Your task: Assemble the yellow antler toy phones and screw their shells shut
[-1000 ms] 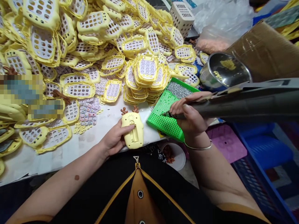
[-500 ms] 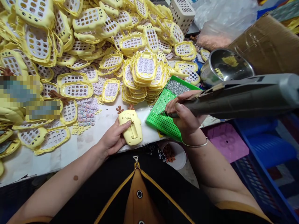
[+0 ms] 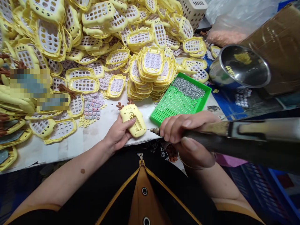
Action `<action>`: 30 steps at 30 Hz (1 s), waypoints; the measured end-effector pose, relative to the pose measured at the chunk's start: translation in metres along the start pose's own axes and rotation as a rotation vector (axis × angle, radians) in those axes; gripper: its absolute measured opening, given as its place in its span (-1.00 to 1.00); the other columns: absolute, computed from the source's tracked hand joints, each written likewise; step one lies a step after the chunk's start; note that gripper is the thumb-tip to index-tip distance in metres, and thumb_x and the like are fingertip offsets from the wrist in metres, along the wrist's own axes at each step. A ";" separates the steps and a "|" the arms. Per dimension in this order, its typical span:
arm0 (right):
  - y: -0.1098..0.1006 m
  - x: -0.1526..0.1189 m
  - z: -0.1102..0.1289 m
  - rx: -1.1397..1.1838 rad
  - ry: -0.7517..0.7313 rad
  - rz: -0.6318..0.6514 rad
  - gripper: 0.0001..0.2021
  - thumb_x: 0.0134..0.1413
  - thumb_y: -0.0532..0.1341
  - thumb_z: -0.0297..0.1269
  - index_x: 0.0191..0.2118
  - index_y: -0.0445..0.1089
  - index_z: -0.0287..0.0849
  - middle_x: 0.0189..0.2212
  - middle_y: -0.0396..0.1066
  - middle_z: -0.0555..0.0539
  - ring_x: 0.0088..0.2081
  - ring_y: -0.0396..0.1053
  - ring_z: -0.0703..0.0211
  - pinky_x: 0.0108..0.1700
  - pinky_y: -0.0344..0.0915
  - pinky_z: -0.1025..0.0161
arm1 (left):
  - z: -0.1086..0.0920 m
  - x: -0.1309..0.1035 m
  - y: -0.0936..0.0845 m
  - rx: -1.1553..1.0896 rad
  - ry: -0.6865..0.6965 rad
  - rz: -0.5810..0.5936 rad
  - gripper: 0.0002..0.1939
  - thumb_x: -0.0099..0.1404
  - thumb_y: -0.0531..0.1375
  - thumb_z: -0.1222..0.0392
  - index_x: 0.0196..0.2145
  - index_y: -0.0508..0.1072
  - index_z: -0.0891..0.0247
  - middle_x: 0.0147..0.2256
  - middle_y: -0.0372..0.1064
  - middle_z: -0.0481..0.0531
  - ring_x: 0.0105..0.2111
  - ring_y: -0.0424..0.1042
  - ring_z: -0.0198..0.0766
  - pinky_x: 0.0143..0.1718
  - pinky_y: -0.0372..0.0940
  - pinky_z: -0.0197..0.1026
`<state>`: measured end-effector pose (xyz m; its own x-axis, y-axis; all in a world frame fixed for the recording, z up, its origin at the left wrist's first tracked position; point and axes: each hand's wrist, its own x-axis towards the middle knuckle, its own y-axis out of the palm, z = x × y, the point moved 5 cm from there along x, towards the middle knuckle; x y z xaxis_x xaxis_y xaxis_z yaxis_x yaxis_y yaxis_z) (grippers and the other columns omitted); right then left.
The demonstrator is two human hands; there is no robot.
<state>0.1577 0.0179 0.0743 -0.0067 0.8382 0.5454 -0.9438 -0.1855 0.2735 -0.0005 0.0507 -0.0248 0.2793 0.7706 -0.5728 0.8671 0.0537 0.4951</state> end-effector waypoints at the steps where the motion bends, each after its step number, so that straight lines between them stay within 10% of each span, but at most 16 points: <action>1: 0.001 -0.002 -0.003 0.007 0.001 0.003 -0.80 0.02 0.23 -0.36 -0.18 0.34 -0.06 -0.60 0.27 0.09 -0.59 0.30 0.24 -0.53 0.32 0.22 | 0.000 0.000 0.001 0.002 0.007 0.006 -0.43 0.07 0.33 0.35 0.03 0.29 0.10 -0.11 0.43 0.00 -0.18 0.47 -0.19 -0.05 0.39 0.08; 23: 0.011 -0.002 -0.021 0.051 0.066 0.082 -0.83 -0.06 0.25 -0.44 -0.31 0.31 -0.09 -0.61 0.29 0.09 -0.60 0.27 0.26 -0.54 0.30 0.23 | -0.001 0.000 0.003 0.079 0.012 -0.061 -0.44 0.08 0.31 0.35 0.01 0.22 0.12 -0.13 0.42 0.02 -0.20 0.48 -0.13 -0.19 0.44 0.08; 30: -0.033 0.024 0.000 -0.125 -0.105 -0.122 -0.87 0.02 0.29 -0.28 -0.25 0.40 -0.04 -0.66 0.23 0.13 -0.62 0.28 0.31 -0.51 0.32 0.28 | -0.003 0.002 0.002 0.044 0.026 -0.083 -0.42 0.08 0.31 0.37 0.03 0.26 0.10 -0.11 0.42 0.06 -0.20 0.47 -0.15 -0.20 0.45 0.05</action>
<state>0.1885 0.0444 0.0780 0.1386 0.7914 0.5954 -0.9693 -0.0149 0.2454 0.0004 0.0541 -0.0228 0.1957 0.7810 -0.5931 0.9041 0.0905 0.4176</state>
